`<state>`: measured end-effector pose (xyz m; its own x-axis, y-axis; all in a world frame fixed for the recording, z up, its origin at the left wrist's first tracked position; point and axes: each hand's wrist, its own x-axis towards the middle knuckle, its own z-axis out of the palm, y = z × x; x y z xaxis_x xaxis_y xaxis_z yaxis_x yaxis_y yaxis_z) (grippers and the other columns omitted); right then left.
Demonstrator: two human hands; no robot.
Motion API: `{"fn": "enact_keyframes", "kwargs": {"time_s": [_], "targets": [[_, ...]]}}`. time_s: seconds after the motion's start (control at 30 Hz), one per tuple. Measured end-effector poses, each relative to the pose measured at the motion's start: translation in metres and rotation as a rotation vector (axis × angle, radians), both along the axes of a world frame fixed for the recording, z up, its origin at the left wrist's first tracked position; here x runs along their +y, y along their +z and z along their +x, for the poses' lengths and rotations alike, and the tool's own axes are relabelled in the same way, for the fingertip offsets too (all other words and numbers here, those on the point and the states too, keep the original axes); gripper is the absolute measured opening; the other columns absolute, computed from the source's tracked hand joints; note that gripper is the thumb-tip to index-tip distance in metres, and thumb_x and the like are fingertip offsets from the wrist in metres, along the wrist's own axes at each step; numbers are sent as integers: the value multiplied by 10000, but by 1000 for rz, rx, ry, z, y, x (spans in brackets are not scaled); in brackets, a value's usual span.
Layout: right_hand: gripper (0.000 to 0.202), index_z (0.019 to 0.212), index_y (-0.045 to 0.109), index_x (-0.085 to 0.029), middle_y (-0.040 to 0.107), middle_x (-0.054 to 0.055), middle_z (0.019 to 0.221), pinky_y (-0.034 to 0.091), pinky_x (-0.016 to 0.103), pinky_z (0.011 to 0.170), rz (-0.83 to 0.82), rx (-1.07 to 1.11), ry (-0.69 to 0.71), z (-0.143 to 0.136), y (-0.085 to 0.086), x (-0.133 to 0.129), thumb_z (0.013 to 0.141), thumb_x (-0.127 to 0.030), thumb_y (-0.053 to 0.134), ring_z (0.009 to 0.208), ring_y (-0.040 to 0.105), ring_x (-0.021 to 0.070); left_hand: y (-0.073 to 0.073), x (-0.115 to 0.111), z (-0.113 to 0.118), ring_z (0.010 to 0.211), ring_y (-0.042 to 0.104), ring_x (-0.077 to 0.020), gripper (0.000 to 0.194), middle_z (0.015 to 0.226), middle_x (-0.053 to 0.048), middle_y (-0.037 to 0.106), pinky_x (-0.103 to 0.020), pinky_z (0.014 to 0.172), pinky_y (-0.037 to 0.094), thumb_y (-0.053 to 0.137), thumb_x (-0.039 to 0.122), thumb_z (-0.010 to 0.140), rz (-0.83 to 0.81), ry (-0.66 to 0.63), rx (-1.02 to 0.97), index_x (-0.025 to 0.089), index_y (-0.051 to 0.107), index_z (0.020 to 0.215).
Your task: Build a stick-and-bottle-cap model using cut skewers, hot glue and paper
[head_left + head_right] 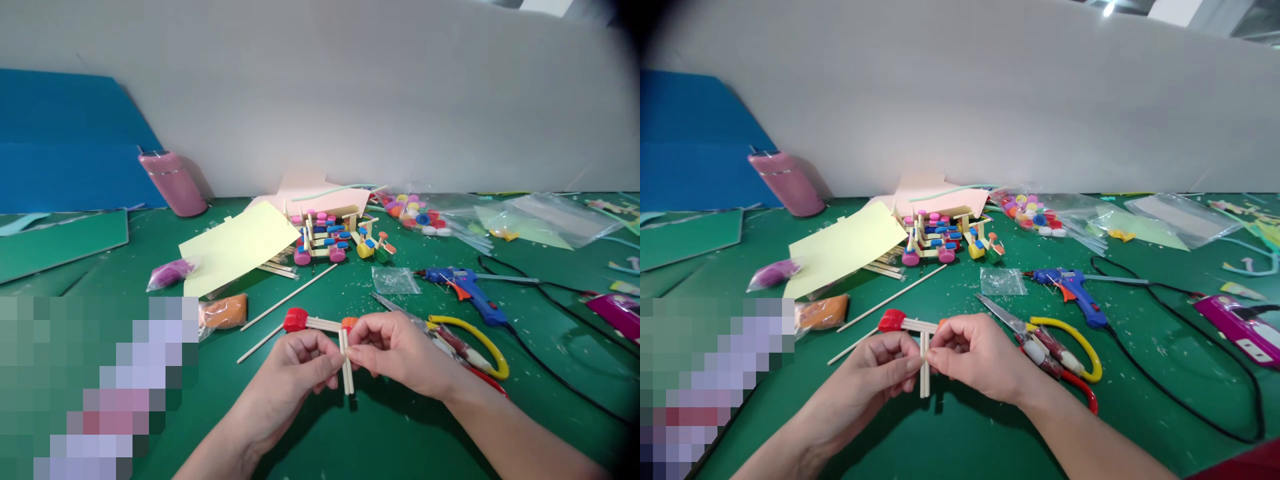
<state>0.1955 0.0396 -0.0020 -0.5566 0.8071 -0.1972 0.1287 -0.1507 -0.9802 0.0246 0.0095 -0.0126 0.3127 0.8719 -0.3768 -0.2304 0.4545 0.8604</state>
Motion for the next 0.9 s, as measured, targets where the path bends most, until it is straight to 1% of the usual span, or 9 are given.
{"fn": "enact_keyframes", "kwargs": {"time_s": [0.17, 0.5, 0.73, 0.9], "targets": [[112, 681, 582, -129, 512, -55, 554, 333, 142, 463, 17, -12, -12, 0, 0, -1, 699, -177, 681, 502, 426, 45, -2, 1, -1, 503, 436, -62, 190, 523, 25, 551, -187, 497, 293, 707, 274, 667, -1, 3, 12, 131, 595, 610], [122, 691, 590, -130, 542, -41, 584, 347, 153, 472, 22, 15, -20, -1, 0, 0, 704, -205, 684, 510, 446, 50, -2, 1, -1, 501, 433, -56, 191, 531, 21, 561, -184, 493, 293, 700, 282, 682, 12, 9, 5, 132, 594, 628], [176, 811, 615, -126, 579, -10, 654, 364, 171, 500, -21, 18, 4, -1, -2, 0, 749, -288, 647, 557, 479, 63, -6, 2, -2, 503, 436, -54, 159, 522, 29, 551, -176, 504, 309, 702, 250, 681, -19, 58, -91, 136, 600, 638], [158, 745, 606, -122, 537, -30, 604, 340, 166, 487, 26, -39, 14, 0, -1, -1, 726, -266, 668, 542, 439, 60, -3, 3, -2, 508, 446, -58, 165, 524, 25, 549, -175, 515, 329, 702, 250, 678, -16, 98, -84, 131, 603, 623]]}}
